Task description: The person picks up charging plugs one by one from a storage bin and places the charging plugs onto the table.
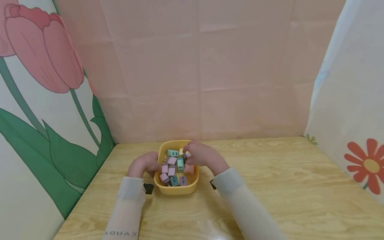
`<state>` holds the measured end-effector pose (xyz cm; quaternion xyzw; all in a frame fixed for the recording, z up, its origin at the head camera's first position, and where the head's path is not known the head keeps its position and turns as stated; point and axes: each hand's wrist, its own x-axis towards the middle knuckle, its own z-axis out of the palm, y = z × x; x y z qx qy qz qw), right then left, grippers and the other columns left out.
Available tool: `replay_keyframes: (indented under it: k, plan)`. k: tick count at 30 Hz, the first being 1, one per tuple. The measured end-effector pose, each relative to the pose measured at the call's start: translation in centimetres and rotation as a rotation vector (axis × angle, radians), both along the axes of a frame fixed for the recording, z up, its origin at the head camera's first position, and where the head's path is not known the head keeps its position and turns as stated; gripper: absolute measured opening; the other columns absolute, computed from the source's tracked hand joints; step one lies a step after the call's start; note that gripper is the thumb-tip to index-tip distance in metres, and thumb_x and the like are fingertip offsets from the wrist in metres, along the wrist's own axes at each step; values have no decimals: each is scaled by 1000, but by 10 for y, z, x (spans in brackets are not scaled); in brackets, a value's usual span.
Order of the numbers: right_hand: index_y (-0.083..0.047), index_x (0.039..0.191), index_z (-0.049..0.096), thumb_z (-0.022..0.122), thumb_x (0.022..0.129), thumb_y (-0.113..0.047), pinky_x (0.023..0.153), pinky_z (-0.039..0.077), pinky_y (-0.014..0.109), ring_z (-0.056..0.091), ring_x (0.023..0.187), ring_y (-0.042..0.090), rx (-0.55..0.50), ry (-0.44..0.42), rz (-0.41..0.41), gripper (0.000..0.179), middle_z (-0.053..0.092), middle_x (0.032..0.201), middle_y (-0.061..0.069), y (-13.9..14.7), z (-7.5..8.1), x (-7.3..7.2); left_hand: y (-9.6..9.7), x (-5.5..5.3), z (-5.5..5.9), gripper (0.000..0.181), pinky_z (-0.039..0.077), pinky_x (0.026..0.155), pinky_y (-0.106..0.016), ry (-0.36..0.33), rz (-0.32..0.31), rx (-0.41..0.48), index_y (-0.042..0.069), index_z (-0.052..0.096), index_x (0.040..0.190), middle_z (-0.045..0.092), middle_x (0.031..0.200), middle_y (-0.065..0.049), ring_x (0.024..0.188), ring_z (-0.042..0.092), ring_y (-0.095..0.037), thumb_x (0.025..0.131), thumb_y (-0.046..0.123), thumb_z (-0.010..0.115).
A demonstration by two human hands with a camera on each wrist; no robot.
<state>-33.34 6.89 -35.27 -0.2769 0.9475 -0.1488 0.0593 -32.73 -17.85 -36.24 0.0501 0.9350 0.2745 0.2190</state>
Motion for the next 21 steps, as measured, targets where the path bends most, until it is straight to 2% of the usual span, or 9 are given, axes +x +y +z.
replay_keyframes:
  k: [4, 12, 18, 21]
  plan:
    - [-7, 131, 74, 75, 98, -11, 100, 58, 44, 62, 101, 22, 25, -2, 15, 33, 70, 127, 12, -5, -3, 1, 0, 1, -1, 33, 65, 79, -37, 9, -4, -14, -3, 66, 125, 76, 103, -14, 83, 77, -24, 95, 6, 72]
    - [-9, 115, 76, 77, 95, -8, 75, 52, 30, 61, 85, 18, 79, 1, 51, 20, 71, 107, 7, -14, -9, 2, -1, 0, -1, 33, 65, 80, -38, 4, 6, -20, -3, 66, 126, 76, 104, -14, 85, 76, -24, 94, 7, 72]
    - [-13, 112, 76, 77, 96, -10, 70, 53, 28, 64, 78, 15, 84, -92, 0, 16, 68, 105, 1, -18, -13, 4, -2, -1, -2, 32, 65, 80, -38, 4, 4, -15, -2, 67, 125, 76, 103, -14, 85, 77, -24, 94, 6, 72]
    - [-13, 113, 76, 76, 97, -10, 70, 53, 28, 64, 76, 15, 86, -107, -10, 16, 69, 103, 1, -20, -14, 4, -2, -1, -1, 32, 65, 79, -38, 0, 5, -1, -3, 66, 125, 76, 103, -14, 84, 77, -25, 94, 5, 71]
